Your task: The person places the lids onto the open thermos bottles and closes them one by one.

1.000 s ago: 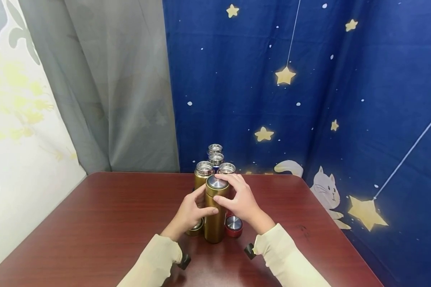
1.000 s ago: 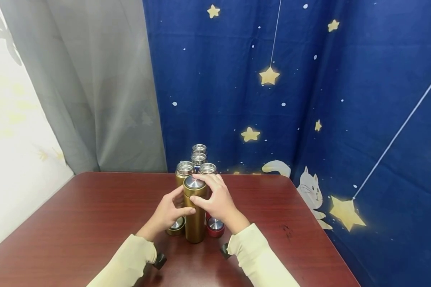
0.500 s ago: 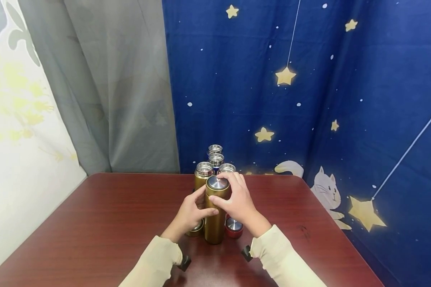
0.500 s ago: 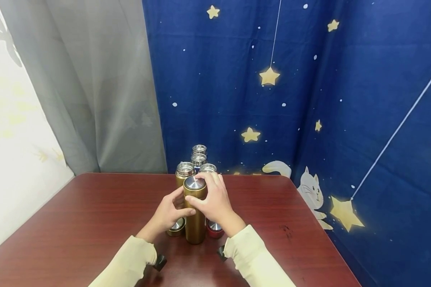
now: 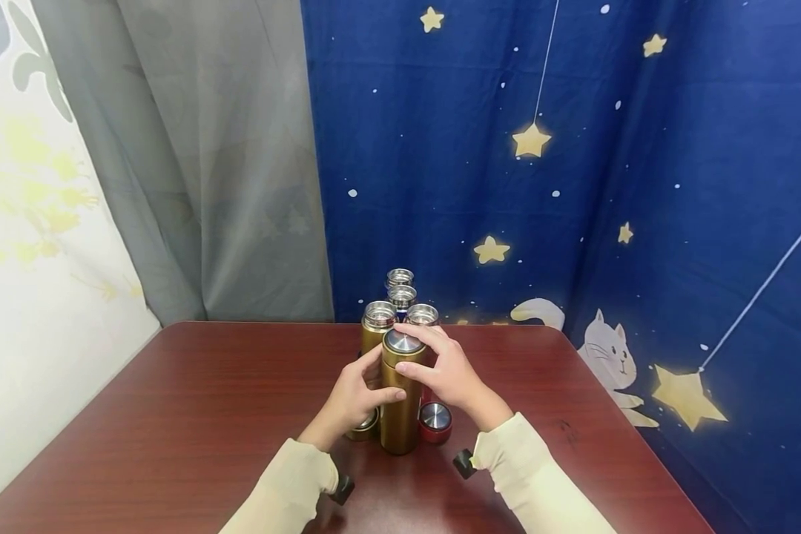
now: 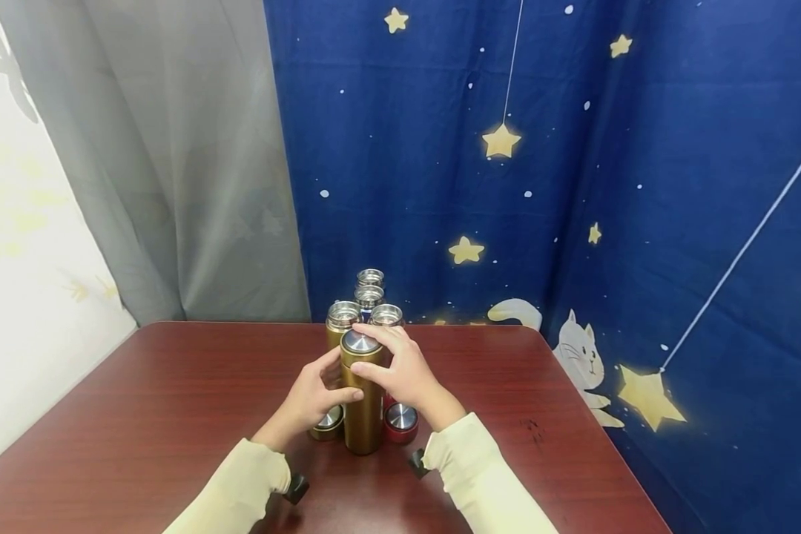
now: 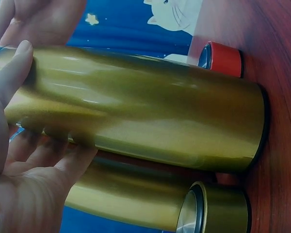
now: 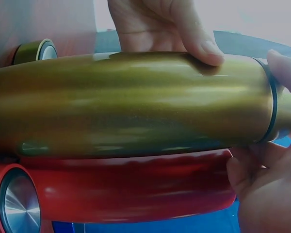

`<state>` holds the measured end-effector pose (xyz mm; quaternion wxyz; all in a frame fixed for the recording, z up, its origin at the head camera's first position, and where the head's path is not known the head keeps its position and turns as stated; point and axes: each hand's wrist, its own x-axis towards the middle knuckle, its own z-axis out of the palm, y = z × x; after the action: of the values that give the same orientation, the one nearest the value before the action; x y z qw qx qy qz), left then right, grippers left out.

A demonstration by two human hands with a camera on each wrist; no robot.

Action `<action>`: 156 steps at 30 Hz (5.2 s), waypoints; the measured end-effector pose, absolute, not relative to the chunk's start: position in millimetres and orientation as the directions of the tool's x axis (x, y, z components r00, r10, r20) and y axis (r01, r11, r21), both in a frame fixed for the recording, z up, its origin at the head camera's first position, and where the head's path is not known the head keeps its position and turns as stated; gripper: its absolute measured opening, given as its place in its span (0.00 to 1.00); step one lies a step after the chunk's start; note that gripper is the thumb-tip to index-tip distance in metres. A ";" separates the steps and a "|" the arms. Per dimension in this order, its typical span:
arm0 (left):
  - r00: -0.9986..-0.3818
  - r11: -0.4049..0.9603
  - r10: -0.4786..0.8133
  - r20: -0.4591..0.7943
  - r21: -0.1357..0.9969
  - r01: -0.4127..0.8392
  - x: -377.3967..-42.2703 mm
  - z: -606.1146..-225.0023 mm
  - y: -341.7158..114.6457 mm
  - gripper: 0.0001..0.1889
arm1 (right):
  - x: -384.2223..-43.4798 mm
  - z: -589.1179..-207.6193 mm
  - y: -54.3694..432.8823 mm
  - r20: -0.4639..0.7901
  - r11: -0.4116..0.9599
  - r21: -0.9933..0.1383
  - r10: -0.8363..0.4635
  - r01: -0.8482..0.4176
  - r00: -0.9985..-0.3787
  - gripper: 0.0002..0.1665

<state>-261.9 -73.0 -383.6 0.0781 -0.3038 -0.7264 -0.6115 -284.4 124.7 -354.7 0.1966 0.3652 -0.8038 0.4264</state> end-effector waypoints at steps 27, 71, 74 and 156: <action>-0.825 0.313 0.061 0.562 0.774 0.551 -262.0 -407.9 -48.9 0.45 | -272.1 -366.1 103.2 0.823 0.538 -0.335 -0.233 -0.773 -0.519 0.31; -0.794 0.145 -0.216 0.568 0.823 0.549 -223.4 -378.5 -30.7 0.42 | -258.5 -355.5 123.2 0.648 0.345 -0.657 -0.196 -0.670 -0.736 0.23; -0.780 0.118 -0.232 0.581 0.813 0.571 -233.0 -390.6 -33.8 0.43 | -258.5 -358.9 122.8 0.647 0.329 -0.657 -0.216 -0.679 -0.731 0.24; -0.534 0.332 -0.616 0.579 0.806 0.490 -301.2 -407.5 -169.3 0.43 | -281.7 -458.8 65.1 0.248 0.613 -0.505 -0.571 -0.608 -0.782 0.46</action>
<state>-301.2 -169.3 -407.5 0.4802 0.0478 -0.6600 -0.5758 -281.7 65.1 -458.8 0.0311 0.3284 -0.8976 0.2924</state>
